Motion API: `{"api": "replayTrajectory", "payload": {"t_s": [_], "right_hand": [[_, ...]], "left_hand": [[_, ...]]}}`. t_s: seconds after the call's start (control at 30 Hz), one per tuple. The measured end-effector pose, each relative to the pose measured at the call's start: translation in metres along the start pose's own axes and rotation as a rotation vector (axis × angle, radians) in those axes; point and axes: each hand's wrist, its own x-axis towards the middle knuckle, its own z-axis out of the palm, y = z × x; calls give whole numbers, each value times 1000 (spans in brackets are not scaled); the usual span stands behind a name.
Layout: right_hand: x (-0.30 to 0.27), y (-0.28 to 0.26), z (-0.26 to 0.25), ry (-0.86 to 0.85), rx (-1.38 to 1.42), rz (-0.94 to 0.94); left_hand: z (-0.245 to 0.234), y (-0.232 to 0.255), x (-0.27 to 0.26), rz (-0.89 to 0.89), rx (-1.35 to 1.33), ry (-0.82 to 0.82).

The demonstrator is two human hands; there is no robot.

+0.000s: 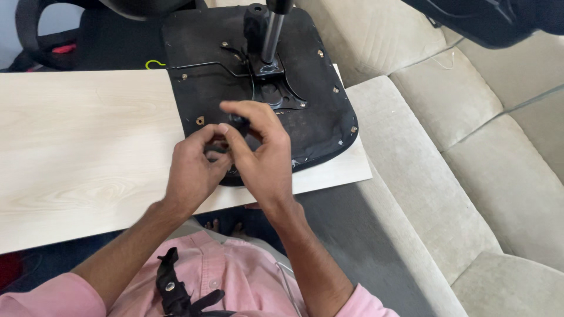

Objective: The person uses a screwdriver to tighten screws into the underside of an overturned chair base. They rotate the tool and reposition their hands to secure multiple fasteners on the black metal base.

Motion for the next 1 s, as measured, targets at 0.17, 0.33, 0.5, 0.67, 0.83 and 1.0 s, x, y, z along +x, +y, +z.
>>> {"api": "replayTrajectory", "payload": {"t_s": [0.17,0.33,0.5,0.67,0.83,1.0], "right_hand": [[-3,2,-30,97,128,104],[7,14,-69,120,55,114],[11,43,-115,109,109,124],[20,76,-164,32,195,78],[31,102,-192,-57,264,100],[36,112,-197,-140,309,109]], "left_hand": [[26,-3,7,22,-70,-216],[62,-17,21,-46,77,-372],[122,-28,28,-64,55,-351],[182,-22,33,-214,201,-267],[213,-13,31,-197,282,-104],[217,-7,22,-202,401,-84]]}}
